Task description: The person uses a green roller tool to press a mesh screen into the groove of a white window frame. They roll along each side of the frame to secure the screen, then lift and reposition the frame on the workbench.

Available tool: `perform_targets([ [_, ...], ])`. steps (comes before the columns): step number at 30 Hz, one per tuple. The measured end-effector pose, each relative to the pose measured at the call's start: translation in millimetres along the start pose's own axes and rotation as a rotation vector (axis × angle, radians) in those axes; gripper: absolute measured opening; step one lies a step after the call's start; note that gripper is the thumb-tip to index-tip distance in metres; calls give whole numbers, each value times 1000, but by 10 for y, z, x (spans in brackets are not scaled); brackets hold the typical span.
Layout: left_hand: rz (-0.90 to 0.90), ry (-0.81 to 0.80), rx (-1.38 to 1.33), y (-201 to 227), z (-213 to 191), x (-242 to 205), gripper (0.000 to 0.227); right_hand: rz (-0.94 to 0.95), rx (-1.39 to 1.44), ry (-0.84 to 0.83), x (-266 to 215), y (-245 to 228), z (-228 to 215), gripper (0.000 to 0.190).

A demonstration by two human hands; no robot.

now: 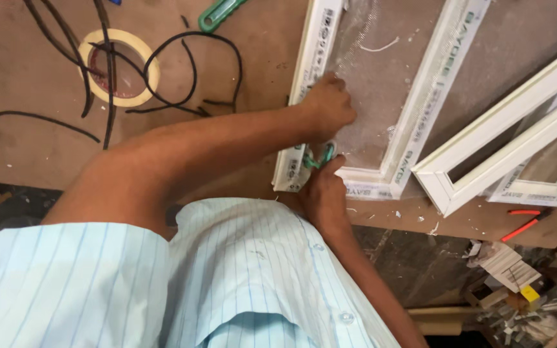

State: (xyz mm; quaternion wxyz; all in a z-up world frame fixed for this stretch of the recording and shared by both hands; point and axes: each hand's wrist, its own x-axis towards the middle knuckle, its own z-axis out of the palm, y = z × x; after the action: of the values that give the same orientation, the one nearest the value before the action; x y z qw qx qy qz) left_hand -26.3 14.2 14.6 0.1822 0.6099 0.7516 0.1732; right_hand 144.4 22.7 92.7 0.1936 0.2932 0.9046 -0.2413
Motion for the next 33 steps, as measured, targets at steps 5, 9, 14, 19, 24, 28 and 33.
perform_targets([
  [5,9,-199,93,-64,-216,15,52,-81,4,55,-31,82,118,66],
  [9,59,-58,225,-98,-365,-69,19,-41,79,24,44,146,146,48],
  [14,0,-140,384,-42,-517,-102,10,-120,91,-56,95,226,129,58],
  [19,-82,-291,426,21,-614,21,16,-143,112,-87,132,204,43,52],
  [24,21,-262,425,-84,-556,-5,16,-200,112,-20,106,60,38,77],
  [28,52,-160,320,-97,-442,27,3,-146,93,-35,11,15,33,67],
  [33,-17,-311,339,-83,-385,145,20,-71,94,40,-1,22,90,65],
])
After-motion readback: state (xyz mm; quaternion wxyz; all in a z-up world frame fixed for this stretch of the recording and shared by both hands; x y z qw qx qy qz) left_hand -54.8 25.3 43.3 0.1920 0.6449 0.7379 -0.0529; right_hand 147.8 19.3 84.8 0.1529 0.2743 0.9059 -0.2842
